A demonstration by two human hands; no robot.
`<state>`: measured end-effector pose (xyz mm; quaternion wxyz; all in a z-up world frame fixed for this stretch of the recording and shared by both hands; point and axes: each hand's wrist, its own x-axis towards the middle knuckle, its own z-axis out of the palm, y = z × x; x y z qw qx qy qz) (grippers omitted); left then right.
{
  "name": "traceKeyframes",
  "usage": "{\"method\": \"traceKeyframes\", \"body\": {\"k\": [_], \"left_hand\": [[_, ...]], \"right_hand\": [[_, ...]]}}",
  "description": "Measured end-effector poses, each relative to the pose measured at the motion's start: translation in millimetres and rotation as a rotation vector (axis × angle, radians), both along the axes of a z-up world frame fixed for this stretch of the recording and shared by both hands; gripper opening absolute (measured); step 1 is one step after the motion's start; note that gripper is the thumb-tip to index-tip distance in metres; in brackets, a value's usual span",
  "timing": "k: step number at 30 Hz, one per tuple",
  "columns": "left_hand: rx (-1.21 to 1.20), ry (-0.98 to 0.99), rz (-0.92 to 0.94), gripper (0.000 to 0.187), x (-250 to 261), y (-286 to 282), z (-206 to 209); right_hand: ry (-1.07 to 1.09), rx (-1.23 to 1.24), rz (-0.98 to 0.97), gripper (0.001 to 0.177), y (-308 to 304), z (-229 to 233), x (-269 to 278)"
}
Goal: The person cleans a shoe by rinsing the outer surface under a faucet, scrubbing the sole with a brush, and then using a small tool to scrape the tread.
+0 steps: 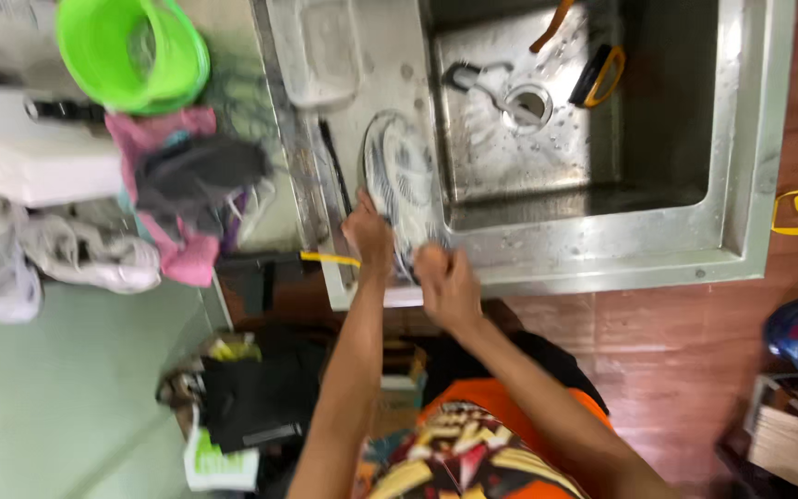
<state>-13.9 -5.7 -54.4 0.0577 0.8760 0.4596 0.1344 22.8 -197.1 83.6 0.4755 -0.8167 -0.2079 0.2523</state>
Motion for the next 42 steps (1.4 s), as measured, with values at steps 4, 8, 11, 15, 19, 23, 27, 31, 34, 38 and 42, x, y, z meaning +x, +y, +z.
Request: {"method": "traceKeyframes", "body": {"k": [4,8,11,15,19,23,27,31,34,38,42], "left_hand": [[0.232,0.234,-0.235,0.042,-1.8,24.0,-24.5],[0.11,0.279,-0.026,0.025,-11.8,22.0,-35.0],[0.079,0.003,0.042,0.053,18.5,16.5,32.9],[-0.061,0.266,-0.086,0.031,-14.0,18.9,-28.7],[-0.164,-0.031,0.136,0.062,21.6,3.6,49.6],[-0.097,0.007,0.12,0.047,27.7,-0.2,52.6],[-0.09,0.052,0.169,0.053,13.5,6.2,1.3],[-0.112,-0.014,0.183,0.062,20.3,12.5,36.2],[0.001,-0.01,0.252,0.061,32.8,25.8,25.1],[0.005,0.018,0.253,0.063,55.6,27.4,53.6],[-0.115,0.036,0.252,0.067,50.7,37.2,45.1]], "right_hand": [[-0.206,0.096,0.049,0.028,106.7,-3.9,87.9],[-0.307,0.084,0.157,0.031,82.0,9.6,50.4],[-0.186,-0.06,0.167,0.04,31.2,-2.1,16.3],[-0.74,0.18,0.139,0.035,103.9,-12.0,81.4],[-0.359,0.252,-0.055,0.026,81.0,11.3,55.7],[-0.61,0.123,0.141,0.03,27.7,10.7,32.7],[-0.676,0.323,0.048,0.019,123.7,14.1,110.3],[-0.512,0.296,0.012,0.025,85.9,44.6,69.0],[-0.613,0.235,0.214,0.03,28.7,25.2,31.1],[-0.355,0.222,0.02,0.02,96.8,0.3,83.9],[-0.429,0.228,-0.059,0.033,121.7,13.0,92.7]]}}
